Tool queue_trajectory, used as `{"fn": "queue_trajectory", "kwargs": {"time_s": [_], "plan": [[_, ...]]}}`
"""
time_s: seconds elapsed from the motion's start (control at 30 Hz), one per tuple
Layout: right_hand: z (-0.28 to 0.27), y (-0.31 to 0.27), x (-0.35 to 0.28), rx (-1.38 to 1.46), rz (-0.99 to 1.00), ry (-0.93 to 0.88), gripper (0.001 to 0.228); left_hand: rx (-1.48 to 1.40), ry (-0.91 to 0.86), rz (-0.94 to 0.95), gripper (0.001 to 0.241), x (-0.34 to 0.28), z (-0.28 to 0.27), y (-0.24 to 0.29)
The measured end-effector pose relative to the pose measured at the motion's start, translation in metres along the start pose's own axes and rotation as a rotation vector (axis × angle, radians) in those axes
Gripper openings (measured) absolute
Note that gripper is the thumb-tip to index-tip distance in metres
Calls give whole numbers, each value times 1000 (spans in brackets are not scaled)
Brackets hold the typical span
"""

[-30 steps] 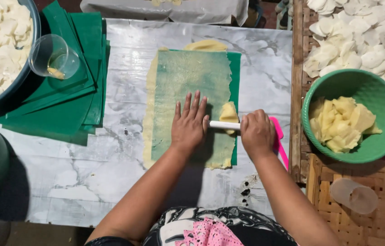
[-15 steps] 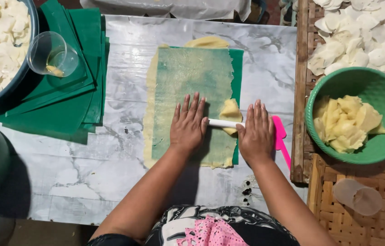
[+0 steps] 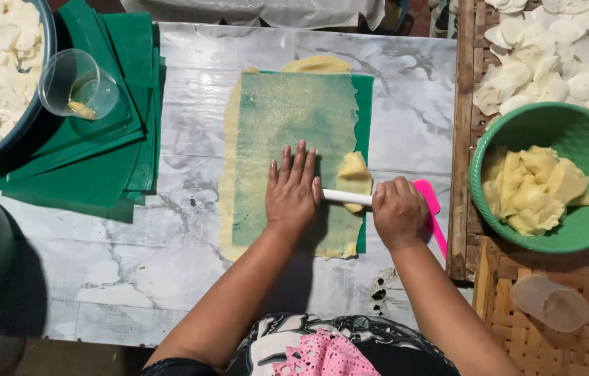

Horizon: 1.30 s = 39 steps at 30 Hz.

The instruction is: Rolling out yellow dough on a green mat using a rolling pin at a food preparation station.

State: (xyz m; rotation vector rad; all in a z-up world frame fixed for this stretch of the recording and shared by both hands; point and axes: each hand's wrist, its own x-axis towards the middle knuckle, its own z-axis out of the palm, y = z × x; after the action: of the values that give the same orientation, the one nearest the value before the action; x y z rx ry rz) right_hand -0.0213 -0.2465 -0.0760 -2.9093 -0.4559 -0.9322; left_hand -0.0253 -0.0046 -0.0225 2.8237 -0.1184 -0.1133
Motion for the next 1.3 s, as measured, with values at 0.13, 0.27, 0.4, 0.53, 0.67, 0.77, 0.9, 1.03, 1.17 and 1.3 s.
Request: {"fn": "queue_trajectory", "kwargs": {"time_s": [0.13,0.27,0.4,0.53,0.67,0.77,0.9,1.03,1.17,1.3], "plan": [[-21,-17,51,-62,34,16,18,5,15,-11,62,35,-2,-5],[-36,-25,62,92,63,-124,49,10,-6,-35,65,34,-6,-5],[-68,-36,25,192,38,-277,55,-5,-34,33,65,-14,-2,-9],[-46,-6,-19,212,-36,-246,44,26,3,47,63,-28,8,-16],[-51,0,-18,205,-81,-178,53,12,6,63,63,-27,-3,-15],[-65,-8,-34,219,-48,-241,57,1,-33,87,62,-40,4,-14],[-76,-26,-4,188,-45,-295,57,12,-38,89,62,-23,4,-13],[-59,-24,15,210,124,-481,61,3,-50,51,61,-3,-7,-6],[-59,-29,-6,175,115,-422,61,26,-5,54,61,-27,0,-9],[-76,-30,-38,249,-10,-279,59,33,33,123,61,-63,17,-21]]}}
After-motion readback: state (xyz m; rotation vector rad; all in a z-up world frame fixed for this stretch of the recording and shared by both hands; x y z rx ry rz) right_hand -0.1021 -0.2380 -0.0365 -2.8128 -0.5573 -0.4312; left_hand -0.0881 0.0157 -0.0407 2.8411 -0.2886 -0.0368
